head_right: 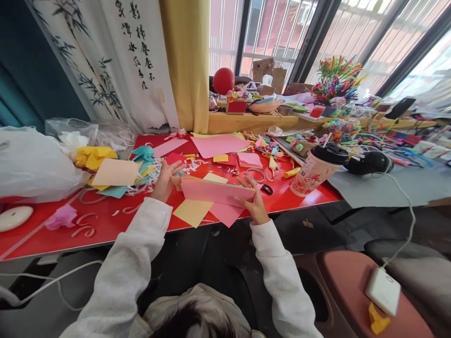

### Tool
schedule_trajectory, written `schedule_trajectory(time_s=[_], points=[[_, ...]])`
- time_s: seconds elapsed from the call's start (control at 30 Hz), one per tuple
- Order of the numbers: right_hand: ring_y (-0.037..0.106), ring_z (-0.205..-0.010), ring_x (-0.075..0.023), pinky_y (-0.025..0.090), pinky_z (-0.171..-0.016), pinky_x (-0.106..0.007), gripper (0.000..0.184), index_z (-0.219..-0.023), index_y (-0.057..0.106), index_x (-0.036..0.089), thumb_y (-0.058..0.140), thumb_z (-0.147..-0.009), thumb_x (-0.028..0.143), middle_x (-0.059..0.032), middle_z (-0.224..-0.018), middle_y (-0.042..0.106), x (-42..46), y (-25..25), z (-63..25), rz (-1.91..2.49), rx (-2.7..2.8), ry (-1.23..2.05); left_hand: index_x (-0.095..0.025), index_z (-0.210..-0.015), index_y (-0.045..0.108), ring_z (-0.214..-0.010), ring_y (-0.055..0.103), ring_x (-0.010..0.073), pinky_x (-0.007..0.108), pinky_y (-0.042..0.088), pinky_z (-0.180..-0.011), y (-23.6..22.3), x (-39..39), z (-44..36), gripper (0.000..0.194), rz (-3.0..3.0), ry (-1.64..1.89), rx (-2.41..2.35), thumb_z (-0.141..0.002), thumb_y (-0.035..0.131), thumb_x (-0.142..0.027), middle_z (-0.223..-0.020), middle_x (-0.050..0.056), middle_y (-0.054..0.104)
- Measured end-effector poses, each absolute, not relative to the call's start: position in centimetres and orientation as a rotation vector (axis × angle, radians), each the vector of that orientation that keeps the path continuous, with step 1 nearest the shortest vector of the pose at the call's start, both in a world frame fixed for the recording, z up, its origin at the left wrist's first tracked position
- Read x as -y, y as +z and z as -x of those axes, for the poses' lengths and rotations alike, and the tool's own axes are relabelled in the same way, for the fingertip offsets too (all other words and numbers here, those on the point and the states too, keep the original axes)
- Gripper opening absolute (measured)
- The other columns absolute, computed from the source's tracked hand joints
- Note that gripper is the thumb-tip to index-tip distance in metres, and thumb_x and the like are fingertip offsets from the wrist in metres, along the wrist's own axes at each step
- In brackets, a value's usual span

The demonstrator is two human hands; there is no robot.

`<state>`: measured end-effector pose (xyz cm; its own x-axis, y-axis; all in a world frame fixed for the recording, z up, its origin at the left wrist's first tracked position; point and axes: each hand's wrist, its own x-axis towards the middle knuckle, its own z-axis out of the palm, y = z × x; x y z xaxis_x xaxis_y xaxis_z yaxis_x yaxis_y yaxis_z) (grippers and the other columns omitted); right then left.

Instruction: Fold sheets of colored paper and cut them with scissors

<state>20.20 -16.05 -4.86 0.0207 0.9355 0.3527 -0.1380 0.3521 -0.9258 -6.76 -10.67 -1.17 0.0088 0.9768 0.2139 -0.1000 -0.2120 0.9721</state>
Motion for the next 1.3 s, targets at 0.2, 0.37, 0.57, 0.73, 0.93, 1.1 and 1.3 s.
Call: schedule_trajectory(time_s=[0.2, 0.37, 0.57, 0.73, 0.93, 1.1, 1.3], points=[[0.054, -0.11, -0.0236, 0.044, -0.091, -0.043, 0.085, -0.132, 0.033, 0.031, 0.076, -0.059, 0.029, -0.0087, -0.13, 0.05, 16.0, -5.1, -20.0, 0.813, 1.203, 1.014, -0.016, -0.117, 0.047, -0.107, 0.055, 0.0238, 0.035, 0.045, -0.086, -1.1, 11.3, 5.4, 0.075, -1.148, 1.29, -0.774, -0.077, 0.02, -0.073, -0.112, 0.013, 0.059], [0.06, -0.096, -0.0208, 0.046, -0.088, -0.037, 0.069, -0.124, 0.046, 0.024, 0.075, -0.061, 0.03, -0.0054, -0.104, 0.065, 15.8, -5.4, -19.9, 0.94, 1.203, 0.951, -0.016, -0.113, 0.052, -0.123, 0.041, 0.0241, 0.034, 0.037, -0.097, -1.0, 12.0, 5.1, 0.066, -1.216, 1.254, -0.762, -0.081, 0.024, -0.067, -0.125, 0.012, 0.05], [0.06, -0.091, -0.0223, 0.047, -0.085, -0.039, 0.025, -0.087, 0.067, 0.019, 0.07, -0.067, 0.034, -0.005, -0.094, 0.067, 15.6, -5.5, -19.5, 1.008, 1.187, 0.737, -0.026, -0.124, 0.04, -0.124, 0.039, 0.0244, 0.038, 0.032, -0.101, -1.5, 12.0, 5.8, 0.063, -1.483, 1.194, -0.686, -0.067, 0.067, -0.031, -0.132, 0.007, 0.044], [0.061, -0.09, -0.0224, 0.048, -0.083, -0.039, 0.026, -0.088, 0.068, 0.019, 0.071, -0.066, 0.032, -0.0047, -0.093, 0.069, 15.4, -6.0, -19.7, 1.027, 1.156, 0.751, -0.024, -0.121, 0.043, -0.116, 0.047, 0.0235, 0.04, 0.032, -0.1, -1.3, 12.5, 6.4, 0.054, -1.586, 1.228, -0.656, -0.071, 0.064, -0.03, -0.117, 0.008, 0.055], [0.063, -0.086, -0.0236, 0.049, -0.08, -0.041, 0.03, -0.09, 0.068, 0.017, 0.07, -0.065, 0.034, -0.0064, -0.092, 0.07, 15.3, -6.4, -19.6, 1.03, 1.131, 0.785, -0.028, -0.13, 0.031, -0.109, 0.049, 0.0238, 0.036, 0.042, -0.086, -2.1, 12.5, 6.1, 0.081, -1.69, 1.14, -0.825, -0.06, 0.072, -0.024, -0.125, 0.009, 0.044], [0.059, -0.1, -0.0235, 0.046, -0.088, -0.04, 0.036, -0.1, 0.066, 0.021, 0.069, -0.067, 0.034, -0.0053, -0.105, 0.066, 15.4, -6.3, -18.9, 0.987, 1.151, 0.771, -0.025, -0.124, 0.036, -0.117, 0.041, 0.0233, 0.034, 0.042, -0.085, -2.3, 12.3, 5.6, 0.066, -1.679, 1.289, -0.849, -0.065, 0.064, -0.019, -0.117, 0.008, 0.049], [0.063, -0.086, -0.0238, 0.05, -0.079, -0.041, 0.03, -0.089, 0.07, 0.018, 0.07, -0.065, 0.036, -0.0042, -0.09, 0.07, 15.1, -6.7, -18.7, 1.039, 1.233, 0.839, -0.022, -0.111, 0.049, -0.108, 0.05, 0.0237, 0.034, 0.044, -0.082, -1.9, 12.7, 5.7, 0.048, -1.569, 1.188, -0.939, -0.064, 0.061, -0.019, -0.119, 0.006, 0.05]])
